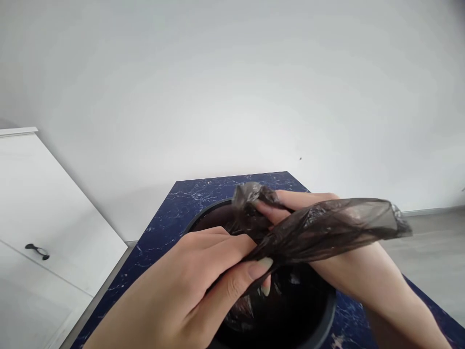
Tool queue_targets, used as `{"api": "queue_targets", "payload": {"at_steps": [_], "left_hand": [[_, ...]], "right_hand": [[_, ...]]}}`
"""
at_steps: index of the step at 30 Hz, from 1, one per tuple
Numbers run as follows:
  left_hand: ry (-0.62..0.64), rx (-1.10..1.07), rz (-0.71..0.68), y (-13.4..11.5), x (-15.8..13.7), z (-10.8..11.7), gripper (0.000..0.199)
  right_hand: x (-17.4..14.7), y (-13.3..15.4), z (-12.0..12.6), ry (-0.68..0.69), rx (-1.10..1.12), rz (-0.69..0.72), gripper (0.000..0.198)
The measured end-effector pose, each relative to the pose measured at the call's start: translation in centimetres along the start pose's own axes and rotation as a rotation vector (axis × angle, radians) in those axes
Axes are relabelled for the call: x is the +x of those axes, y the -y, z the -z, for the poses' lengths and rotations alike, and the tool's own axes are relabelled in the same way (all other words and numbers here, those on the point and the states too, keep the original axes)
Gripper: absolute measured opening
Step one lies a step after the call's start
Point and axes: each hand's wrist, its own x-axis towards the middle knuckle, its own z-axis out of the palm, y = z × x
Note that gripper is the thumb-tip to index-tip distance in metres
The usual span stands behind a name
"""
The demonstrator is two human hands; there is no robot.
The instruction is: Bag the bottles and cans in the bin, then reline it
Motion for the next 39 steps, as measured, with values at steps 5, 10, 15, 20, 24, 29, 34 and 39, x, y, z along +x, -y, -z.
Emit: {"api": "queue_targets", "payload": {"at_steps": [5, 10, 15, 20, 24, 29, 34, 39], "left_hand": [[-0.071, 0.083, 0.006, 0.1, -0.1, -0.5, 0.028], [-0.152, 0.099, 0.037, 0.3, -0.3, -0.8, 0.025], [-0.207, 0.137, 0.006, 0.2, -0.4, -0.9, 0.023], [-0.119, 0.159, -0.133, -0.1, -0.1, -0.6, 0.022], [-0.051, 0.152, -0.106, -0.2, -0.1, -0.4, 0.024], [-0.03, 0.18, -0.009, 0.1, -0.6, -0.2, 0.026], [0.0, 0.069, 0.063, 0.5, -0.5, 0.0, 0.008], [-0.06, -0.027, 0.046, 0.5, -0.3, 0.1, 0.019]], "right_hand": [[-0.4, 0.3, -0.8, 0.044, -0.135, 0.047, 0.027], [-1.1, 0.5, -0.6, 0.121, -0.237, 0.071, 0.029], [-1.3, 1.6, 0.0, 0.247, -0.125, 0.069, 0.026], [-1.2, 2.0, -1.0, 0.201, -0.125, 0.047, 0.01], [-1.7, 1.7, -1.8, 0.076, -0.059, 0.037, 0.023], [-2.0, 1.8, -1.3, -0.036, -0.084, 0.043, 0.015], [-1.3, 2.6, -0.4, 0.15, -0.047, 0.017, 0.04], [-1.1, 2.4, 0.6, 0.238, -0.033, 0.176, 0.035]]}}
